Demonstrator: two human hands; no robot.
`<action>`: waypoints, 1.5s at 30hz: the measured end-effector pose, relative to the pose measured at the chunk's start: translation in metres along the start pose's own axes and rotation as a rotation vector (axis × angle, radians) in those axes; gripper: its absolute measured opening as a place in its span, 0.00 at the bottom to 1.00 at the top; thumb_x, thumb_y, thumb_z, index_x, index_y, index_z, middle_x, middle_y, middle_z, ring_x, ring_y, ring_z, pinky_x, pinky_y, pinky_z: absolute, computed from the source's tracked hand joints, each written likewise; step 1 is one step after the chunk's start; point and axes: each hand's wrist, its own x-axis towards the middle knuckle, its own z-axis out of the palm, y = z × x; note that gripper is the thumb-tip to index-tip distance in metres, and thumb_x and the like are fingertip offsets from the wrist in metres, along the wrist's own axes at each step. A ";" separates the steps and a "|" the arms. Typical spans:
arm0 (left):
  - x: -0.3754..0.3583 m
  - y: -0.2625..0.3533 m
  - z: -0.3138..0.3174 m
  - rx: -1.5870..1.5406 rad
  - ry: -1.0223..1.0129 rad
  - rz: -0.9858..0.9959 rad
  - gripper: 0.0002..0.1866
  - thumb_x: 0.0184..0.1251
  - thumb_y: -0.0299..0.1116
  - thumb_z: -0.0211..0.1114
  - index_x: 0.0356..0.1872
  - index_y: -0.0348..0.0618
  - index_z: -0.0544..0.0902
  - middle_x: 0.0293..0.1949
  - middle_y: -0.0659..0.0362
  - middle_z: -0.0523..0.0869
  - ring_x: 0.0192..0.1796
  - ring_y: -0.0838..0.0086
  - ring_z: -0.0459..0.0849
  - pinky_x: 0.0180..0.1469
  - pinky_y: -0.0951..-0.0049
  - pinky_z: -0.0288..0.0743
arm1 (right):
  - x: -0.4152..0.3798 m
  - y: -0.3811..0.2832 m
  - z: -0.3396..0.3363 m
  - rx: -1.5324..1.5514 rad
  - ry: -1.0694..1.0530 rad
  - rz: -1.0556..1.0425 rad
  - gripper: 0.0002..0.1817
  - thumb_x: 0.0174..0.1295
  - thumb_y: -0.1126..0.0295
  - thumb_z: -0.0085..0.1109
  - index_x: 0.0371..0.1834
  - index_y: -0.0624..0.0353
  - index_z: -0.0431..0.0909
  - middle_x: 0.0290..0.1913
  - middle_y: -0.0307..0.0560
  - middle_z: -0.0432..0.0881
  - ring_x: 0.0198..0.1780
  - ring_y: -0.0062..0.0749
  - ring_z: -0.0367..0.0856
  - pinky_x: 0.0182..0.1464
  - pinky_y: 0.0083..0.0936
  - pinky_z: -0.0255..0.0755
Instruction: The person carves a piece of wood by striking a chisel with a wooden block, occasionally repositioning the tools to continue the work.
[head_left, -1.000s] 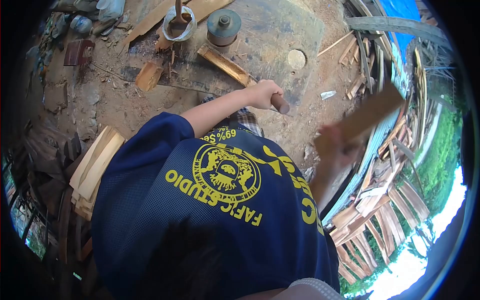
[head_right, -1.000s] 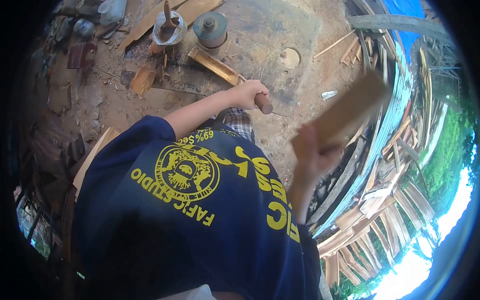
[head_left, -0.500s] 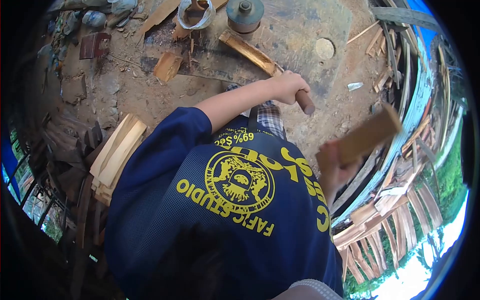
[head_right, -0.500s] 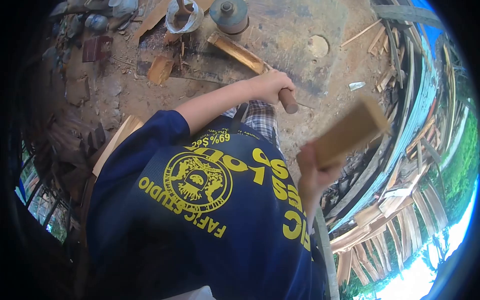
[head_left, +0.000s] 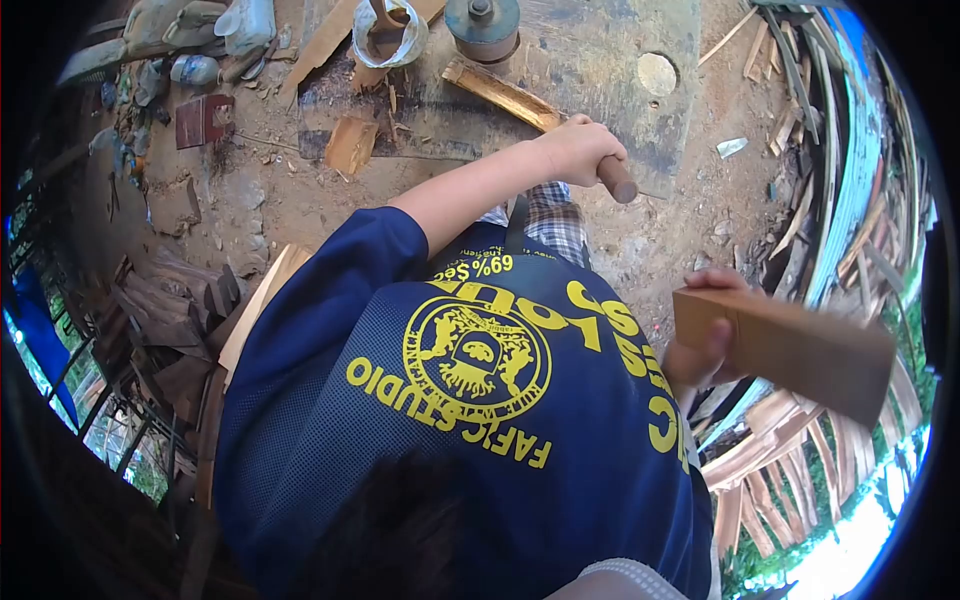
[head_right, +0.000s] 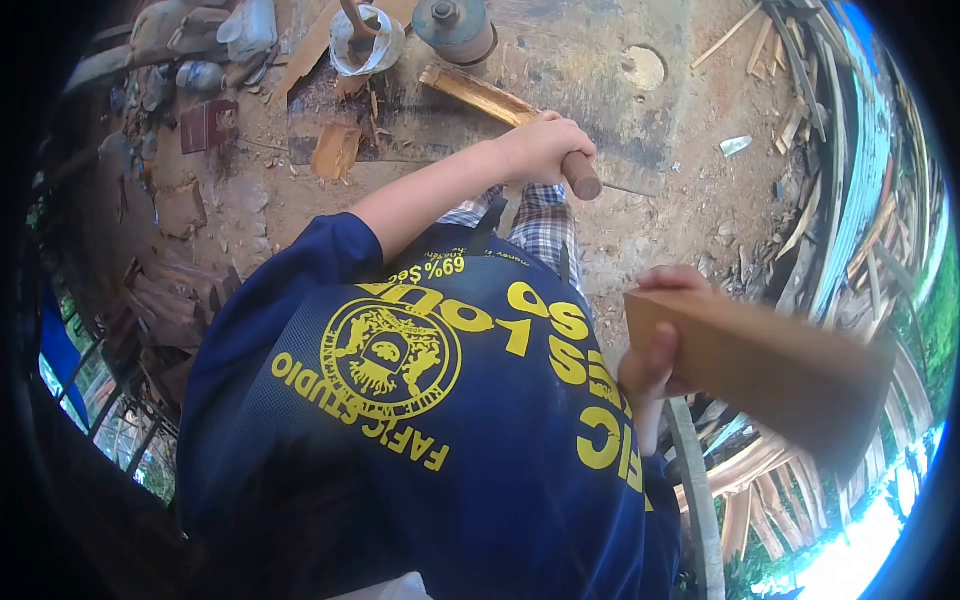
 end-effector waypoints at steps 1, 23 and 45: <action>0.001 0.000 -0.003 -0.011 -0.042 -0.023 0.15 0.43 0.27 0.69 0.36 0.54 0.85 0.35 0.61 0.86 0.48 0.64 0.84 0.59 0.58 0.66 | -0.009 0.030 -0.018 0.169 -0.079 -0.064 0.21 0.61 0.64 0.65 0.50 0.69 0.72 0.41 0.60 0.82 0.38 0.40 0.83 0.48 0.30 0.76; -0.010 -0.016 0.001 -0.296 0.042 0.070 0.12 0.46 0.27 0.70 0.31 0.43 0.76 0.32 0.60 0.78 0.41 0.68 0.78 0.48 0.71 0.70 | 0.052 0.102 -0.026 -1.442 -0.486 0.657 0.27 0.57 0.52 0.60 0.58 0.51 0.73 0.47 0.54 0.86 0.51 0.50 0.85 0.53 0.46 0.77; -0.020 -0.007 0.005 -0.271 0.117 0.179 0.15 0.38 0.26 0.74 0.26 0.46 0.75 0.28 0.60 0.78 0.37 0.64 0.76 0.45 0.68 0.71 | 0.006 0.277 -0.070 -1.171 -0.244 0.815 0.35 0.56 0.48 0.64 0.62 0.57 0.70 0.55 0.62 0.82 0.58 0.54 0.81 0.60 0.45 0.75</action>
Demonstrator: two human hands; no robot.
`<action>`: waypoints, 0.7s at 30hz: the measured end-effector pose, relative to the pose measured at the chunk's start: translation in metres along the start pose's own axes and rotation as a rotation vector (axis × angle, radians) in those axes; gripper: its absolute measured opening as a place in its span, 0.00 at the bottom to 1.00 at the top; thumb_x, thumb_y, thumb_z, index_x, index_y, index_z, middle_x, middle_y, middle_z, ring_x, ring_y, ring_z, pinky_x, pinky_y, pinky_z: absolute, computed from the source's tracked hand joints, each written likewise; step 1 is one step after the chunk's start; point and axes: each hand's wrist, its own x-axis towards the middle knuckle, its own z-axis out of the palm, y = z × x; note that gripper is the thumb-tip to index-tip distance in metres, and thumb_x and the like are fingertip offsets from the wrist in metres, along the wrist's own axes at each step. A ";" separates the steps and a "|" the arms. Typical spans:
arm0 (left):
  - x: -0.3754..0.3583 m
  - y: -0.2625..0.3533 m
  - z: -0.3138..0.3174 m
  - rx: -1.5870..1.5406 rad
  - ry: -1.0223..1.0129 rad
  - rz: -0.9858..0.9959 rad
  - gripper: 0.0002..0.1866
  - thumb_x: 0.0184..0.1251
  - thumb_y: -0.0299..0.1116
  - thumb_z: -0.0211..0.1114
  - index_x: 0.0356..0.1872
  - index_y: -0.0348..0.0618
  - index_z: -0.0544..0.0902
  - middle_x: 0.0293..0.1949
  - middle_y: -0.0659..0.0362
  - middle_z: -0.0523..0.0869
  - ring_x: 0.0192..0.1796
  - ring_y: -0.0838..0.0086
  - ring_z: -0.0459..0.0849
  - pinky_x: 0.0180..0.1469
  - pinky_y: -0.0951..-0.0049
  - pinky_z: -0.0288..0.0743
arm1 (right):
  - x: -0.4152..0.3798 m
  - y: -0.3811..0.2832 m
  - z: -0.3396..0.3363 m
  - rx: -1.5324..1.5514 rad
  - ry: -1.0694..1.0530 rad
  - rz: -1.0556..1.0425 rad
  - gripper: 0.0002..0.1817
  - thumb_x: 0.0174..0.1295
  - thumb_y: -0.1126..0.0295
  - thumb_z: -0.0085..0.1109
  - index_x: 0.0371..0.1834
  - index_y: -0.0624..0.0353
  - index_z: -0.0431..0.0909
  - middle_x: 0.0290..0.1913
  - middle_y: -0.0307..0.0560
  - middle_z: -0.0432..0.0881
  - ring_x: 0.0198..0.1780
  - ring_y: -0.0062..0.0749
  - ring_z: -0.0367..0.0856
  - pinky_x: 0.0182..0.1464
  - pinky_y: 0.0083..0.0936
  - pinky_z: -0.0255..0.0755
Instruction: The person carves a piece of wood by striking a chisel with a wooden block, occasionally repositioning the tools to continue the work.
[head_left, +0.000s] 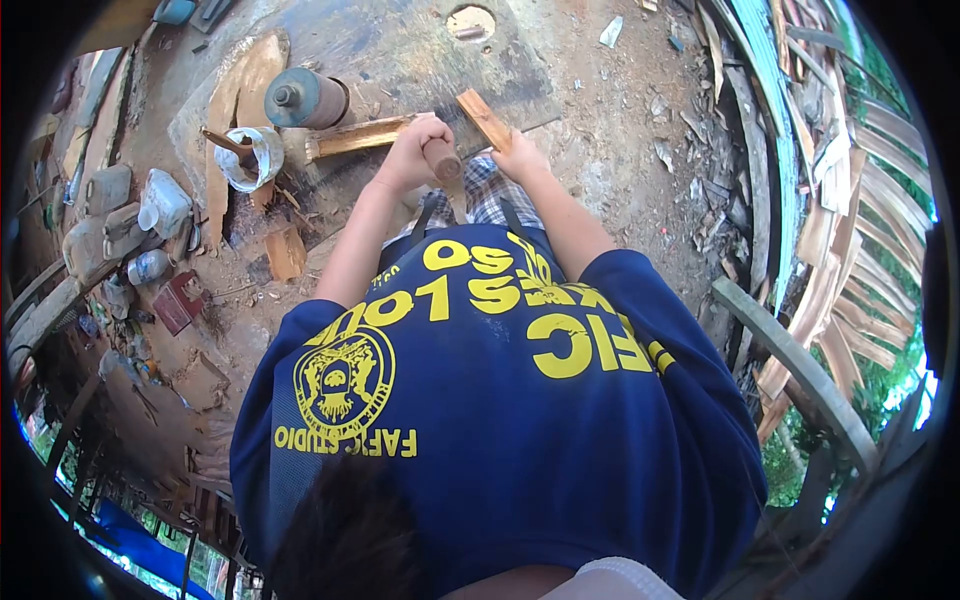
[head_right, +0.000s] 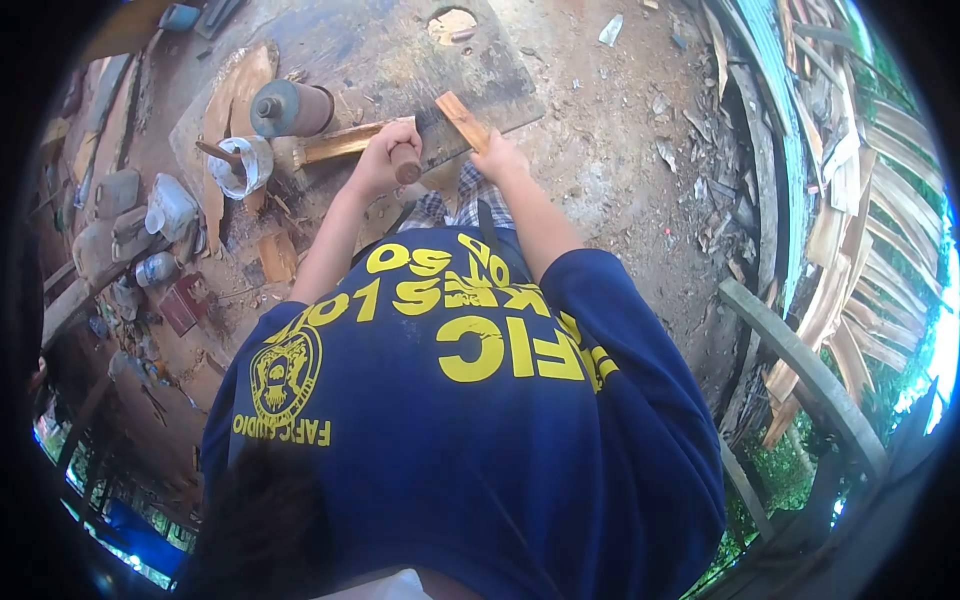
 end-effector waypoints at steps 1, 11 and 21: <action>-0.001 0.000 0.000 -0.018 -0.003 0.002 0.15 0.37 0.26 0.75 0.26 0.47 0.75 0.28 0.60 0.77 0.36 0.63 0.76 0.44 0.68 0.71 | -0.003 -0.005 -0.010 -0.051 -0.028 0.011 0.34 0.56 0.47 0.63 0.61 0.57 0.71 0.55 0.61 0.83 0.57 0.54 0.81 0.59 0.44 0.76; -0.006 -0.002 0.002 0.016 0.028 0.006 0.12 0.42 0.27 0.71 0.28 0.45 0.77 0.30 0.57 0.79 0.39 0.60 0.78 0.44 0.66 0.72 | 0.055 -0.052 -0.105 -0.233 0.043 -0.126 0.30 0.54 0.46 0.64 0.56 0.50 0.79 0.54 0.52 0.85 0.56 0.46 0.83 0.58 0.42 0.77; -0.001 0.004 0.000 -0.029 0.068 -0.045 0.14 0.38 0.29 0.74 0.27 0.47 0.76 0.29 0.60 0.80 0.39 0.60 0.77 0.45 0.66 0.71 | 0.160 -0.216 -0.258 -0.169 0.316 -0.325 0.31 0.49 0.45 0.64 0.52 0.55 0.82 0.50 0.55 0.86 0.52 0.48 0.85 0.54 0.41 0.77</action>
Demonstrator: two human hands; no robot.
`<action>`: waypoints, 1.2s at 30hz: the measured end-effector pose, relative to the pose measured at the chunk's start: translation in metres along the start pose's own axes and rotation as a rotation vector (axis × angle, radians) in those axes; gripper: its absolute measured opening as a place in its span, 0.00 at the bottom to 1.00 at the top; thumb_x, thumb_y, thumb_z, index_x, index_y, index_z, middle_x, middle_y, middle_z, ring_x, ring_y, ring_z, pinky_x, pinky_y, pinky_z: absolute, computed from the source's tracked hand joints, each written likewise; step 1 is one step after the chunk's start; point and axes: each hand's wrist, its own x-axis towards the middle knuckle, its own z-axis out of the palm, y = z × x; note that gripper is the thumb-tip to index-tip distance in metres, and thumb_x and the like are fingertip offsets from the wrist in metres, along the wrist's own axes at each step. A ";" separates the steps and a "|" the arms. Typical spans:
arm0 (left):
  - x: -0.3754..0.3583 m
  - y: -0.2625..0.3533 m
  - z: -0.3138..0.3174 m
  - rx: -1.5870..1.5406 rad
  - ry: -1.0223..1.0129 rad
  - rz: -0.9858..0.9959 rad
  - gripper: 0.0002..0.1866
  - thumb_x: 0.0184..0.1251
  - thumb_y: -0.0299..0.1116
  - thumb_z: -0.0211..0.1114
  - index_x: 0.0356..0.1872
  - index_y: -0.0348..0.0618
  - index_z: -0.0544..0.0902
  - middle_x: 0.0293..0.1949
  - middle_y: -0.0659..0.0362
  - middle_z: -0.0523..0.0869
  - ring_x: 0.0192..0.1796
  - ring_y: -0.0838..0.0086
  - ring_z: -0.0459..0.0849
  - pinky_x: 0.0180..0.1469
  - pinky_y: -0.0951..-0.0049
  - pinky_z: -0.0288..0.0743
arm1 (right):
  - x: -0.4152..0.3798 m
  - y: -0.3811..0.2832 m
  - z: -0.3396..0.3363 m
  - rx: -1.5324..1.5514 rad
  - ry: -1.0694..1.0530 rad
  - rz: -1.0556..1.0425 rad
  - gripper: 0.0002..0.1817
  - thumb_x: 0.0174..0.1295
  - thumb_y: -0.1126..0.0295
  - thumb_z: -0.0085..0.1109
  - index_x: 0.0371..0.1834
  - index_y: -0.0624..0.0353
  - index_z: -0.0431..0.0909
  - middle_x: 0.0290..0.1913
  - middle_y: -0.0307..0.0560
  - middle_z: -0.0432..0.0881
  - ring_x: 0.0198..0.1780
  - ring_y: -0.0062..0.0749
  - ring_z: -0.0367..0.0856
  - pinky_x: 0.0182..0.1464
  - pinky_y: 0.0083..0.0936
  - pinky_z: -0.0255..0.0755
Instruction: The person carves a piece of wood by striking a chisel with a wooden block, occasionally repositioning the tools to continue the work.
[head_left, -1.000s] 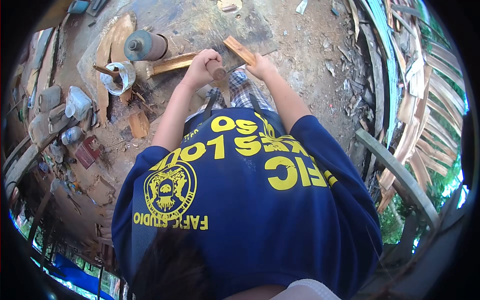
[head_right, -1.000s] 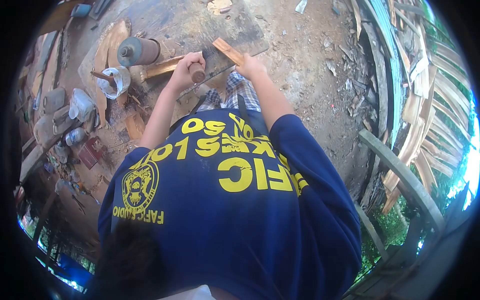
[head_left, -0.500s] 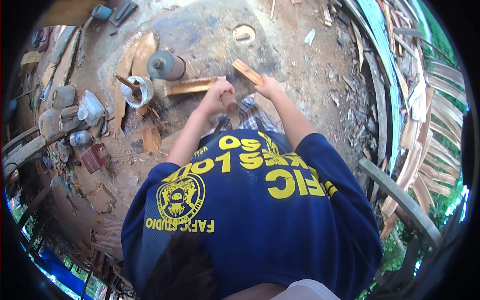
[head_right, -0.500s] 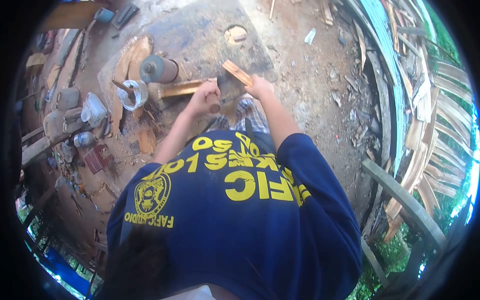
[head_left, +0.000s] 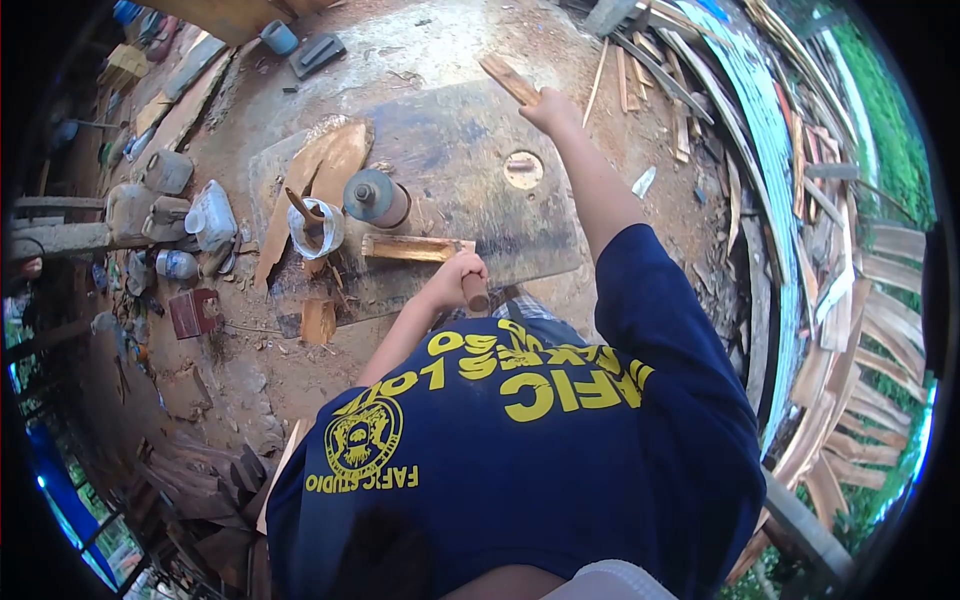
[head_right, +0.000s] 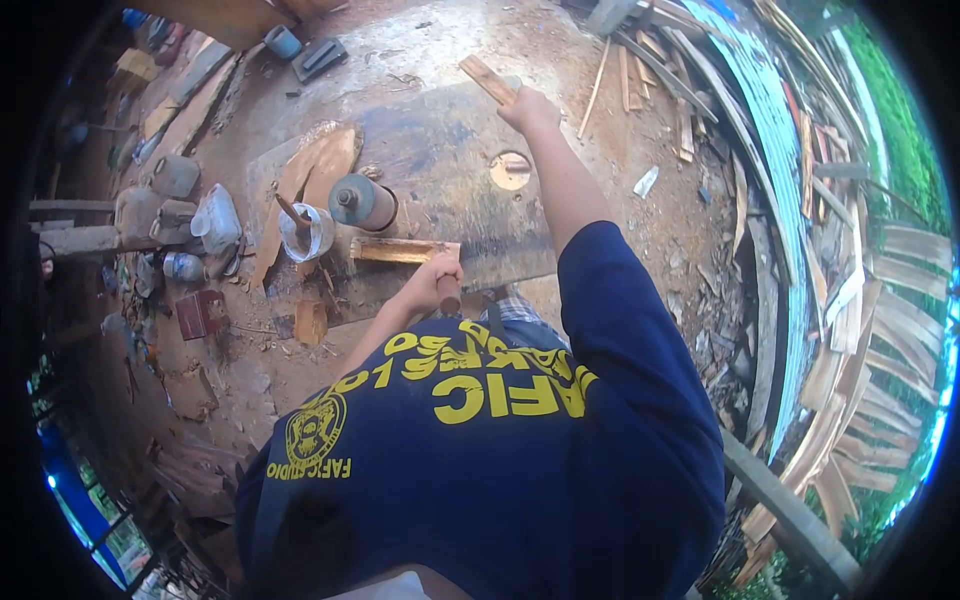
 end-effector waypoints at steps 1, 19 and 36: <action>0.001 0.001 -0.001 -0.005 -0.002 -0.015 0.14 0.38 0.30 0.74 0.26 0.47 0.76 0.29 0.60 0.80 0.39 0.61 0.78 0.45 0.66 0.71 | 0.013 -0.013 -0.014 0.000 0.001 -0.022 0.31 0.49 0.45 0.64 0.52 0.55 0.82 0.50 0.55 0.86 0.52 0.48 0.85 0.54 0.41 0.77; 0.022 0.009 -0.003 -0.010 0.128 -0.184 0.10 0.44 0.25 0.70 0.27 0.44 0.77 0.32 0.59 0.81 0.45 0.60 0.78 0.54 0.65 0.70 | 0.061 -0.141 -0.083 -0.127 0.274 -0.640 0.17 0.53 0.54 0.64 0.41 0.52 0.79 0.32 0.46 0.87 0.37 0.43 0.88 0.37 0.39 0.82; 0.019 -0.028 0.002 -0.114 0.202 -0.139 0.16 0.35 0.24 0.71 0.31 0.44 0.79 0.33 0.56 0.82 0.41 0.58 0.80 0.46 0.65 0.73 | -0.263 0.012 -0.001 0.827 -0.455 -0.178 0.34 0.56 0.67 0.73 0.64 0.58 0.64 0.48 0.52 0.80 0.47 0.33 0.81 0.47 0.30 0.76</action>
